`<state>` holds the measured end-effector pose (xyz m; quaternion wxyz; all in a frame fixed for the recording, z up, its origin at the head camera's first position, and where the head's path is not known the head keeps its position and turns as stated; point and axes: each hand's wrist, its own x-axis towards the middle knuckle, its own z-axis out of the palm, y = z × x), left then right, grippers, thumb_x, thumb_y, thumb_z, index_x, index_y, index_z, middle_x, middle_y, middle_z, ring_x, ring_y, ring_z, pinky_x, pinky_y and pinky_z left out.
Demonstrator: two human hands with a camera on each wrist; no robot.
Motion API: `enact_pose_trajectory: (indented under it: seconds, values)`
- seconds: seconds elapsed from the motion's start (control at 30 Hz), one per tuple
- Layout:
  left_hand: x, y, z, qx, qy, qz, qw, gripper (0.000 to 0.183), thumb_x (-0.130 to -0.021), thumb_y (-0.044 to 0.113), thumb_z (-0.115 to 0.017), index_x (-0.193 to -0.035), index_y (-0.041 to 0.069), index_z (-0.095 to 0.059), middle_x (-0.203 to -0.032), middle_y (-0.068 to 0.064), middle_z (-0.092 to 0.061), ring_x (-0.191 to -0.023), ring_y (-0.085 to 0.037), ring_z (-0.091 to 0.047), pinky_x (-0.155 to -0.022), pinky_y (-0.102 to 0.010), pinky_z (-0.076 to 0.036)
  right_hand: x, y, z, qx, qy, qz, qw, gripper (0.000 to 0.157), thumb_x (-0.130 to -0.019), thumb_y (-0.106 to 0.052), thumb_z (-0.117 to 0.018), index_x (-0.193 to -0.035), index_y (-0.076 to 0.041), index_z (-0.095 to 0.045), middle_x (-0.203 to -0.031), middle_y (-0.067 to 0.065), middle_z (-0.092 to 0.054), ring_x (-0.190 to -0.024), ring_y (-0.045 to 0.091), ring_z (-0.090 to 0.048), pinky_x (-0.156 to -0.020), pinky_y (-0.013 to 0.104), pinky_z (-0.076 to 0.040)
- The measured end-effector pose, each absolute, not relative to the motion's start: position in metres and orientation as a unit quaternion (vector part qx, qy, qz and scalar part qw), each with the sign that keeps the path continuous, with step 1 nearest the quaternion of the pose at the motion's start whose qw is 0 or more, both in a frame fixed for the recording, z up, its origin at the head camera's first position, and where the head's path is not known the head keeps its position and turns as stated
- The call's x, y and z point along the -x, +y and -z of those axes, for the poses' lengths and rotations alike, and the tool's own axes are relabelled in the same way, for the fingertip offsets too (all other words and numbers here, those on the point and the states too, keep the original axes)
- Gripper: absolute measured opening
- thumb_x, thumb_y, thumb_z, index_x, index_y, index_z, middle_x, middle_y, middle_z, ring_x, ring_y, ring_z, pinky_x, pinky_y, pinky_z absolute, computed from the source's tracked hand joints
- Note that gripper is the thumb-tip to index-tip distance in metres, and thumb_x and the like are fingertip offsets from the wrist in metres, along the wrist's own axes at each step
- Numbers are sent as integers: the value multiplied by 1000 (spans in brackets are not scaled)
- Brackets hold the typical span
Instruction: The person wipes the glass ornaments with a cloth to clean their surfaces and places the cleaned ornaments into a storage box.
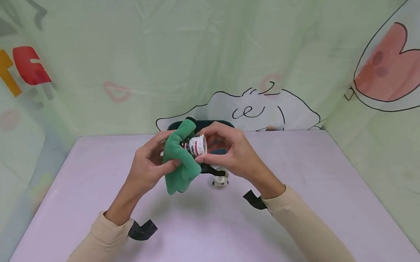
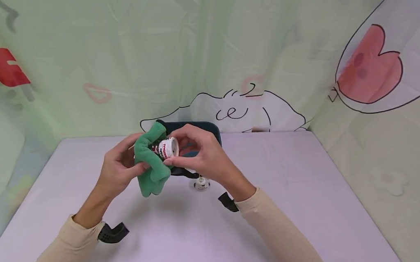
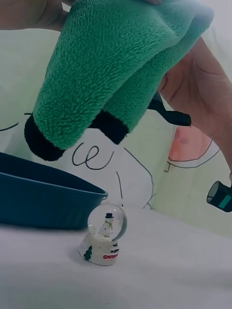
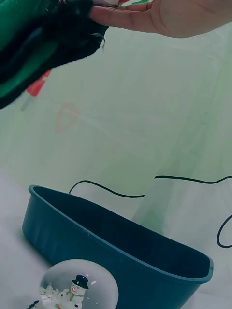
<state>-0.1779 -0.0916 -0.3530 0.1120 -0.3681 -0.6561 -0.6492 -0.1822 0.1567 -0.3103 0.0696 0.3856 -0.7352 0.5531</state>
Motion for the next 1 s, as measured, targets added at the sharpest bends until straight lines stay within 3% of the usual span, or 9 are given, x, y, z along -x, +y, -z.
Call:
enact_pose_trajectory:
  seconds: [0.23, 0.6, 0.83, 1.0]
  values:
    - [178, -93, 350, 336, -649, 678, 79, 60, -86, -12, -69, -142, -7, -49, -133, 2, -60, -108, -18, -67, -86, -29, -60, 185, 157, 311, -406, -735, -537, 82, 48, -79, 1, -86, -121, -10, -68, -113, 1, -64, -99, 21, -67, -84, 37, -61]
    - [177, -96, 343, 294, -659, 691, 34, 61, -90, -5, -70, -147, 2, -50, -137, -9, -57, -107, -24, -68, -87, -31, -59, 192, 157, 316, -466, -704, -523, 118, 52, -74, 15, -81, -122, 2, -66, -126, 15, -59, -122, 27, -58, -96, 38, -57]
    - [178, -97, 345, 287, -653, 701, 9, 58, -93, -1, -68, -147, 0, -48, -136, -11, -56, -105, -23, -68, -85, -30, -59, 199, 157, 318, -505, -705, -459, 191, 47, -76, 13, -82, -118, -2, -69, -125, 14, -63, -120, 26, -60, -97, 33, -55]
    - [177, -96, 345, 296, -656, 694, 20, 59, -93, 2, -70, -147, -1, -48, -135, -6, -57, -107, -23, -67, -86, -29, -59, 197, 158, 320, -493, -709, -470, 183, 50, -75, 12, -84, -120, 0, -68, -124, 13, -63, -118, 26, -61, -95, 34, -57]
